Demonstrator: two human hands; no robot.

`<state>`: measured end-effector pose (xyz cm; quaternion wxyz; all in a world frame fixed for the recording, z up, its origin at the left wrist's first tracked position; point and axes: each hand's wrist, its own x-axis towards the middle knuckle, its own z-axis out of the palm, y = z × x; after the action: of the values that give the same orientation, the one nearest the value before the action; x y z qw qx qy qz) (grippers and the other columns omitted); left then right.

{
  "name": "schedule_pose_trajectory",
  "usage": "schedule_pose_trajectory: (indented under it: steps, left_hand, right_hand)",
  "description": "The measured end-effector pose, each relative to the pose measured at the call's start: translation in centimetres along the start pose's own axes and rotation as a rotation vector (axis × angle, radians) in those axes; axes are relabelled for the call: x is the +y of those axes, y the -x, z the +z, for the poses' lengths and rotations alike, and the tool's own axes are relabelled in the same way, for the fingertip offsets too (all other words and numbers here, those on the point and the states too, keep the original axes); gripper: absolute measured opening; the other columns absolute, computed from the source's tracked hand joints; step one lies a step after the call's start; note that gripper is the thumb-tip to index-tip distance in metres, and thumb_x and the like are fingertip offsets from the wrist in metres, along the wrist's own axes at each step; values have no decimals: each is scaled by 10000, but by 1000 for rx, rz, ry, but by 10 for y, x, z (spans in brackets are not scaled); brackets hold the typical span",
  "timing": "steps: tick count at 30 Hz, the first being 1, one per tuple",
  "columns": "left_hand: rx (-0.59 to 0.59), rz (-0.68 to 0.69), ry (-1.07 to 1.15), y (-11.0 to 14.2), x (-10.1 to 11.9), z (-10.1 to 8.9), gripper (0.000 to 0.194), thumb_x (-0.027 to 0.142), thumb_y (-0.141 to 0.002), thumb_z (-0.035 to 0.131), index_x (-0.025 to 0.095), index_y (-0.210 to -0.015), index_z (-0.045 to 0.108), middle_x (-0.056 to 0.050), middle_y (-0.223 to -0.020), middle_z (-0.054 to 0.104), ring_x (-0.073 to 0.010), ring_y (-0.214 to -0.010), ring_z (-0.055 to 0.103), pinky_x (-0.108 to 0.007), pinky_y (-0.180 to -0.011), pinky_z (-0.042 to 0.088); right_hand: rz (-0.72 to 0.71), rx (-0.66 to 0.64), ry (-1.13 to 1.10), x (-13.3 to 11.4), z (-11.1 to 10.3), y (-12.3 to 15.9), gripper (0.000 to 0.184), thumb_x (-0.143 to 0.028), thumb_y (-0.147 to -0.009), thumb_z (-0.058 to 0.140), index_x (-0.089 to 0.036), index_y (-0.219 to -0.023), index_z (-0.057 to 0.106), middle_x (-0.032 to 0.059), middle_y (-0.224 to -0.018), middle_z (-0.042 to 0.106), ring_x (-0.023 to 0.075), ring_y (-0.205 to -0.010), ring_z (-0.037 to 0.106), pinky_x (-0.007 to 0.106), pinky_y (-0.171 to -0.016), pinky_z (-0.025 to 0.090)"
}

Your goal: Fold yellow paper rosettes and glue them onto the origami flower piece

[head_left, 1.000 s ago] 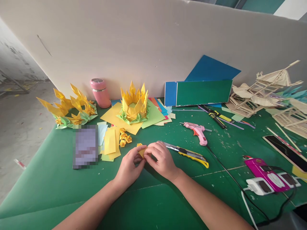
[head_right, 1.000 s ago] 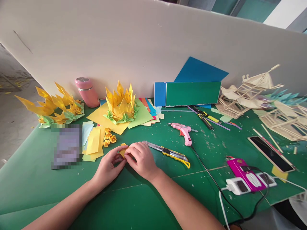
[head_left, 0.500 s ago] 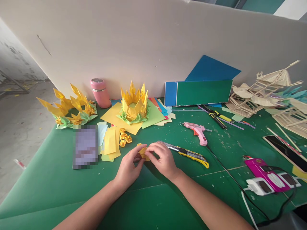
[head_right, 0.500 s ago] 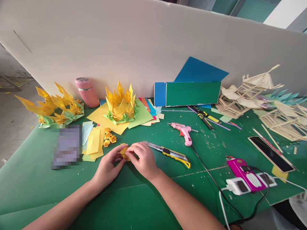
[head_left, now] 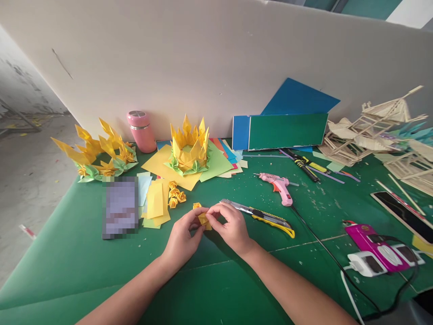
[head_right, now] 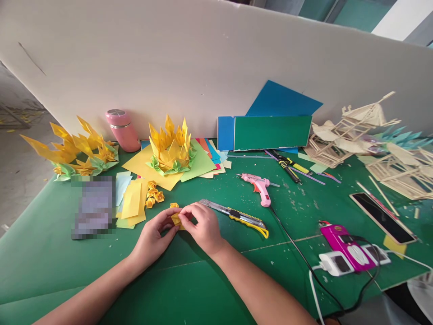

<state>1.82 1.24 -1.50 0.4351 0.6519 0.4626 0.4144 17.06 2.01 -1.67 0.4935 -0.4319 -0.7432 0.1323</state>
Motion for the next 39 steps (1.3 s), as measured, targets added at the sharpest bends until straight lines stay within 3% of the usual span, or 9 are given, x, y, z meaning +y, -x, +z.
schedule_pose_trajectory:
  steps: [11, 17, 22, 25, 30, 33, 35, 39]
  left_hand:
    - [-44, -188, 293, 1, 10, 0, 263, 256, -726, 660, 187, -978, 633, -58, -897, 743, -185, -786, 716, -285, -733, 583]
    - [69, -249, 353, -3, 7, -1, 240, 385, -683, 722, 177, -797, 680, -47, -801, 745, -184, -751, 704, -262, -688, 564]
    - [70, -311, 378, -2, 7, -3, 348, 435, -662, 734, 178, -880, 647, -28, -729, 748, -166, -670, 693, -247, -628, 548]
    - [41, -350, 374, -2, 7, -4, 426, 452, -647, 740, 175, -954, 638, -38, -734, 757, -183, -697, 703, -271, -663, 555]
    - [42, -359, 392, -6, 5, -2, 380, 461, -572, 787, 171, -787, 670, -33, -800, 737, -187, -766, 699, -288, -744, 563]
    - [97, -374, 495, -9, 8, -2, 385, 468, -555, 799, 178, -715, 603, 21, -707, 679, -151, -694, 679, -265, -680, 572]
    - [147, -382, 569, -11, 10, -3, 400, 458, -569, 800, 185, -726, 553, 43, -703, 660, -141, -705, 680, -261, -687, 575]
    - [150, -398, 626, -11, 10, -4, 423, 459, -626, 771, 201, -802, 486, 32, -707, 688, -175, -747, 710, -327, -759, 578]
  right_hand:
    - [60, 0, -52, -2, 2, 2, 123, -157, -853, 545, -211, -742, 538, -12, -648, 579, 126, -584, 542, 250, -570, 470]
    - [133, 56, -70, -1, 2, 1, 40, -226, -819, 608, -211, -849, 585, 31, -799, 591, 173, -755, 552, 300, -666, 480]
    - [243, -57, -203, 1, 3, 0, 138, -242, -817, 601, -206, -692, 556, 0, -684, 580, 144, -640, 526, 269, -594, 450]
    - [219, -68, -203, 1, 2, 0, 158, -217, -820, 581, -208, -670, 534, -2, -672, 570, 142, -633, 520, 265, -589, 440]
    - [177, -74, -213, 3, 2, 0, 175, -240, -843, 572, -205, -675, 538, 4, -683, 576, 146, -666, 535, 277, -636, 444]
    - [290, -88, -373, 6, 3, 1, 173, -351, -890, 516, -202, -838, 587, 33, -798, 608, 153, -733, 577, 276, -663, 484]
    - [372, -88, -511, 8, 4, 2, 264, -421, -901, 481, -200, -1021, 563, 54, -887, 607, 157, -773, 597, 274, -668, 512]
    - [392, -100, -608, 8, 7, 3, 422, -379, -795, 636, -231, -1153, 468, 38, -923, 572, 139, -753, 588, 268, -669, 532]
